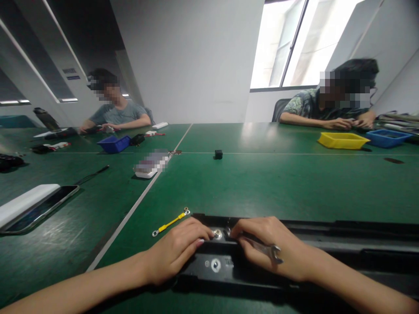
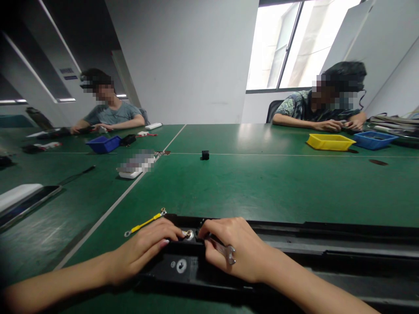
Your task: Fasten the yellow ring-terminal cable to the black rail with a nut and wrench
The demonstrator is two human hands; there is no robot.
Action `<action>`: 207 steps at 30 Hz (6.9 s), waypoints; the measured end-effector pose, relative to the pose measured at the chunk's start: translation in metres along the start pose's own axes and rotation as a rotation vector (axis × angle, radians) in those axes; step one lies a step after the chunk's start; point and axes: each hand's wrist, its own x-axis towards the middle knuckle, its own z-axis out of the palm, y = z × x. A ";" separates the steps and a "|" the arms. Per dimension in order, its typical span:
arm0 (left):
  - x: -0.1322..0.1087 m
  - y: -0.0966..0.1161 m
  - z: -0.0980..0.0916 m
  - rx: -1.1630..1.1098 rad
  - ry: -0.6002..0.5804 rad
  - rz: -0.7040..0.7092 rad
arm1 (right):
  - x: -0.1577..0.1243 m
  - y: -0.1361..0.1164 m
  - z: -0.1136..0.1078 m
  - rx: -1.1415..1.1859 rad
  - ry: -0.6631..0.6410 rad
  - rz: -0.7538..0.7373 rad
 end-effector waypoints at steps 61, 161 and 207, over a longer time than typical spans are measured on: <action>0.001 0.002 -0.002 0.003 -0.005 0.002 | 0.003 -0.003 -0.007 0.104 0.089 0.033; 0.001 -0.002 0.000 -0.007 -0.014 0.005 | 0.005 0.001 -0.006 0.221 0.027 0.083; 0.001 -0.001 -0.001 -0.017 -0.002 0.019 | 0.006 0.000 -0.004 0.115 0.021 -0.073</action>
